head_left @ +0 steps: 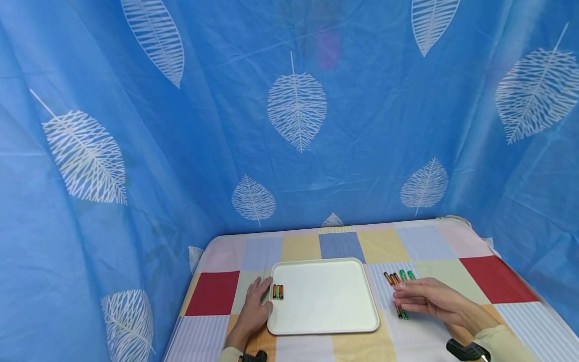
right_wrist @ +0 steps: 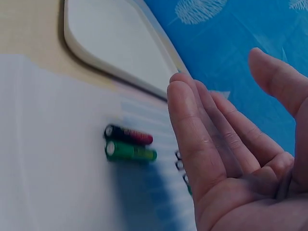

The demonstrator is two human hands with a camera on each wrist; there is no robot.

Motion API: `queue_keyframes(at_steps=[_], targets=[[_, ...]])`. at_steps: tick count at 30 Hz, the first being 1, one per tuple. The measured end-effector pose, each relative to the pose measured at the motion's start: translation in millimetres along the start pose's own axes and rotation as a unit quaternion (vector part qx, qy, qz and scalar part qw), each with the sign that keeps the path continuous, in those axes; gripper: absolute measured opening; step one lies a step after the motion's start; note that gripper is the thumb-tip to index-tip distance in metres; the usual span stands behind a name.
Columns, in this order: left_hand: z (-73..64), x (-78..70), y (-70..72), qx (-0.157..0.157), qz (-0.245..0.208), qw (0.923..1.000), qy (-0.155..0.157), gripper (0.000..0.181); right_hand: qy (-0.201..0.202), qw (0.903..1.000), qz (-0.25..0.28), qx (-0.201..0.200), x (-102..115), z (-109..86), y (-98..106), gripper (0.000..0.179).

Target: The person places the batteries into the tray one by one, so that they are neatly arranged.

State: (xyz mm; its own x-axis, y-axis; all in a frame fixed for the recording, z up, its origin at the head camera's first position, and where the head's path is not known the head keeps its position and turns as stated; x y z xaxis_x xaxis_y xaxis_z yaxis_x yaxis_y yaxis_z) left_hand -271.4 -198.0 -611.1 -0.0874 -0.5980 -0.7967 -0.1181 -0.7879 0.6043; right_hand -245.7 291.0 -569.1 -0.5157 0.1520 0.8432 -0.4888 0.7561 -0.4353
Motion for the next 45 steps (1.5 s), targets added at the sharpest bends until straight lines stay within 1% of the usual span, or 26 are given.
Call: queue_keyframes(at_steps=[2,5,9,14,17,20,24,31,34,36,39,41,45], targets=[[0.3,0.2,0.0,0.000,0.002,1.0000,-0.001,0.071,-0.005,1.0000,0.007,-0.004,-2.3,-6.3,5.4,0.035],[0.7,0.1,-0.1,0.000,0.005,1.0000,-0.002,0.071,-0.009,0.9998,0.001,-0.018,-5.4,-13.6,13.1,0.036],[0.6,-0.5,0.1,0.001,0.004,1.0000,0.000,0.071,-0.014,0.9990,-0.003,-0.044,-10.6,-20.3,22.7,0.036],[1.3,-0.4,0.3,-0.001,0.005,1.0000,0.004,0.071,-0.026,0.9977,0.005,-0.063,-17.9,-22.2,30.2,0.032],[1.8,-0.3,0.4,0.000,0.007,1.0000,0.004,0.071,-0.033,0.9967,0.000,-0.075,-23.0,-20.5,32.1,0.031],[1.6,-0.5,0.3,0.001,0.006,1.0000,0.002,0.072,-0.041,0.9940,-0.025,-0.099,-28.0,-18.5,32.7,0.029],[0.5,-0.8,0.2,0.003,0.003,1.0000,0.000,0.072,-0.054,0.9863,-0.064,-0.142,-31.6,-14.4,33.0,0.028],[0.5,-1.1,0.5,-0.001,0.003,1.0000,0.003,0.072,-0.052,0.9766,-0.126,-0.167,-29.4,-7.1,30.0,0.033],[0.7,-1.3,0.1,0.000,0.003,1.0000,0.002,0.072,-0.060,0.9678,-0.151,-0.192,-28.5,-3.3,28.8,0.031],[0.4,-1.5,-0.2,0.002,0.002,1.0000,0.000,0.072,-0.068,0.9586,-0.174,-0.215,-27.8,-0.6,28.0,0.029],[0.0,-2.0,-0.4,0.003,0.005,1.0000,-0.005,0.072,-0.077,0.9390,-0.221,-0.252,-25.8,3.3,25.0,0.025],[-0.1,-2.1,-0.3,0.003,0.005,1.0000,-0.007,0.072,-0.084,0.9227,-0.254,-0.277,-24.3,5.3,22.8,0.023],[-0.1,-1.6,0.2,0.001,0.003,1.0000,-0.007,0.072,-0.092,0.8929,-0.312,-0.311,-21.4,8.2,17.0,0.020]])
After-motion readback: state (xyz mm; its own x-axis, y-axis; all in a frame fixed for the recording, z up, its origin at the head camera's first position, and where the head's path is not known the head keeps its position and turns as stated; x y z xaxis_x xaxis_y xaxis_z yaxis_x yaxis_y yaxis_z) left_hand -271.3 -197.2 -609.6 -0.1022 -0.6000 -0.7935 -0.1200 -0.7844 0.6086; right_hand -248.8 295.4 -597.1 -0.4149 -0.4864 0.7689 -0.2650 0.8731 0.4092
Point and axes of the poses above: each hand's wrist, its own z-axis towards the middle knuckle, its own y-axis out of the back of the hand, x = y × z, the point moved 5 cm from there along z, towards the middle knuckle, and after that the axes turned 5 degrees about x, right-handed, at the moved point
